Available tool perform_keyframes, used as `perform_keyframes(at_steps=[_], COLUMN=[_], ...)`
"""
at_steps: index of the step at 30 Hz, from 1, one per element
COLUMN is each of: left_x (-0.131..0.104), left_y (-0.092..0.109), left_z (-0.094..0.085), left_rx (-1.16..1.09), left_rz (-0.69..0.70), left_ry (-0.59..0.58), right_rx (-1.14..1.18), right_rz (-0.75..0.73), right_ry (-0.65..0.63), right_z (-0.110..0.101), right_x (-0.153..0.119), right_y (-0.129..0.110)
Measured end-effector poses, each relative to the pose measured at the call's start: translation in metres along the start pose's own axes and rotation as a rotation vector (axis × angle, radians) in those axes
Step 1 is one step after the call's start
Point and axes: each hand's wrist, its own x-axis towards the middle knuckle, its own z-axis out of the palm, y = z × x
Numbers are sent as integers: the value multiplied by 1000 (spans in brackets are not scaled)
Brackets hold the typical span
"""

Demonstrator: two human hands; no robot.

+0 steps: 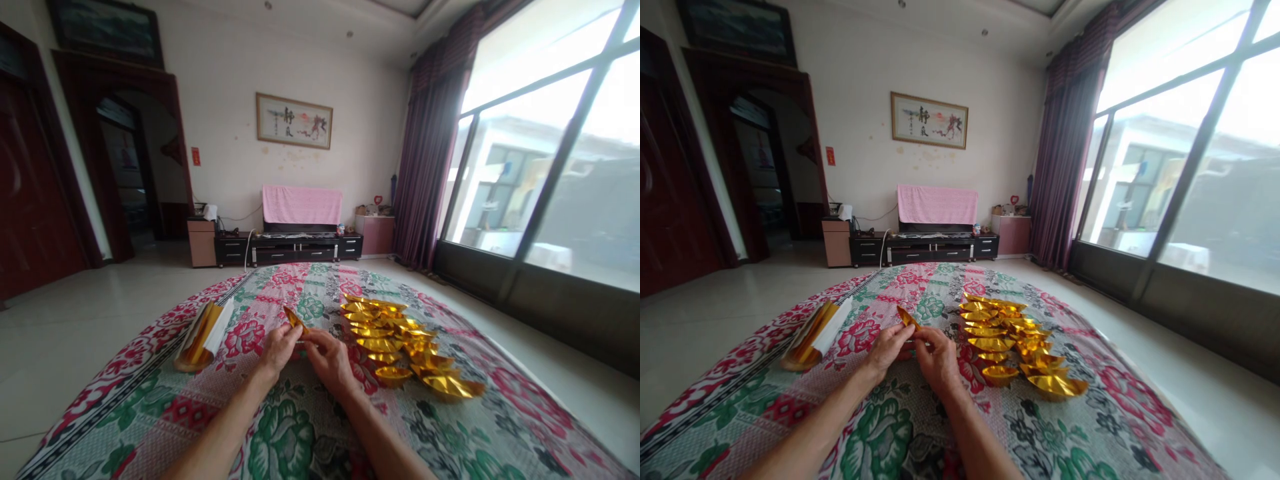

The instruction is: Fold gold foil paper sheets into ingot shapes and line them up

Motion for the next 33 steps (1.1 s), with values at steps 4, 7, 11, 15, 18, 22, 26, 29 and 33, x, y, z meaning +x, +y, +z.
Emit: perform_keyframes(at_steps=[4, 7, 11, 15, 18, 22, 26, 29, 33], left_x=[3, 2, -1, -2, -2, 0, 8, 14, 17], left_y=[2, 5, 5, 3, 2, 0, -4, -9, -15], left_z=[-4, -9, -13, -13, -13, -16, -22, -25, -24], left_rx=[226, 445, 678, 707, 719, 659, 520, 387, 203], left_rz=[25, 135, 327, 475, 575, 538, 379, 294, 175], left_ry=[113, 147, 137, 66, -4, 42, 99, 59, 44], right_rx=[36, 71, 213, 326, 291, 207, 244, 267, 203], right_rz=[12, 123, 279, 291, 284, 297, 317, 332, 328], right_ry=[-86, 8, 136, 145, 112, 62, 55, 82, 90], right_z=[-1, -2, -5, -6, -6, -6, -6, -6, -6], right_x=[-3, -2, 3, 6, 6, 6, 7, 7, 7], right_y=[-5, -2, 5, 10, 15, 21, 21, 20, 22])
